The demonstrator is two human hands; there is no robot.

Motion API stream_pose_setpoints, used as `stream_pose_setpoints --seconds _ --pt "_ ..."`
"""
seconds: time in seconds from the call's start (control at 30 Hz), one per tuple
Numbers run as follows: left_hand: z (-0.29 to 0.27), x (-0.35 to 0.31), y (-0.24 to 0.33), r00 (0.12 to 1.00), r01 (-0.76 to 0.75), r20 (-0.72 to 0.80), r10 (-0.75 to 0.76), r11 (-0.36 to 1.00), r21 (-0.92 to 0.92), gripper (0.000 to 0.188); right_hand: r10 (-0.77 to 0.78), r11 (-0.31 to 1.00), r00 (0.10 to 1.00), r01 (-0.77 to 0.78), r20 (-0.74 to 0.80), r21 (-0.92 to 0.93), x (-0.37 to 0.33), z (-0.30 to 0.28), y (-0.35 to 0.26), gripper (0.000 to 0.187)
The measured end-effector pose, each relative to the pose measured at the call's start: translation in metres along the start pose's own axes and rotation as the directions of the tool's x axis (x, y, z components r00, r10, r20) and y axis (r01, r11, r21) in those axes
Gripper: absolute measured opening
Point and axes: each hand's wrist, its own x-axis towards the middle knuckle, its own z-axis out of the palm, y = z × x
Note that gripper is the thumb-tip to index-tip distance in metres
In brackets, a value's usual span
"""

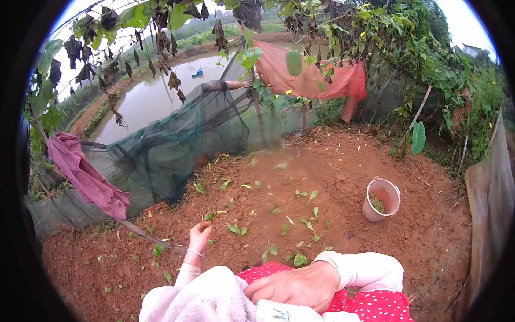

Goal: The person walks along a garden bed and repeatedly pulls small weeds from the soil by hand, placing them into a nearby bucket. The person uses a thin stick to loosen soil around some plants before removing the weeds.

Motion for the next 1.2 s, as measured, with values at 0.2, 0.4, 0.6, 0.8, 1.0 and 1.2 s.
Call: stream_pose_setpoints --seconds 0.2,0.4,0.6,0.8,1.0,1.2 --pt "0.003 0.004 0.000 0.998 0.059 0.034 -0.059 0.998 -0.020 0.022 0.063 0.987 0.984 -0.037 0.165 -0.155 0.004 -0.013 -0.007 0.026" --pt "0.000 0.008 0.002 1.000 0.006 0.025 -0.008 0.998 0.067 0.021 0.251 0.897 0.830 -0.005 0.499 -0.442 0.048 -0.026 -0.037 0.020" --pt "0.017 0.010 0.004 0.998 0.012 0.067 -0.013 1.000 0.014 0.024 0.816 0.425 0.394 0.089 0.424 -0.901 0.110 -0.008 -0.082 0.019" --pt "0.021 0.000 0.018 0.993 0.058 0.102 -0.061 0.998 0.031 0.025 0.838 0.457 0.369 -0.071 0.402 -0.887 0.097 -0.001 -0.080 0.018" --pt "0.005 -0.003 0.025 0.989 0.120 0.093 -0.118 0.992 -0.024 0.021 0.838 0.504 0.400 -0.310 0.370 -0.806 0.087 -0.014 -0.075 0.018" --pt "0.010 0.009 0.020 0.994 0.024 0.110 -0.025 1.000 0.016 0.019 0.906 0.390 0.154 -0.666 0.394 -0.636 0.103 -0.029 -0.081 0.025"
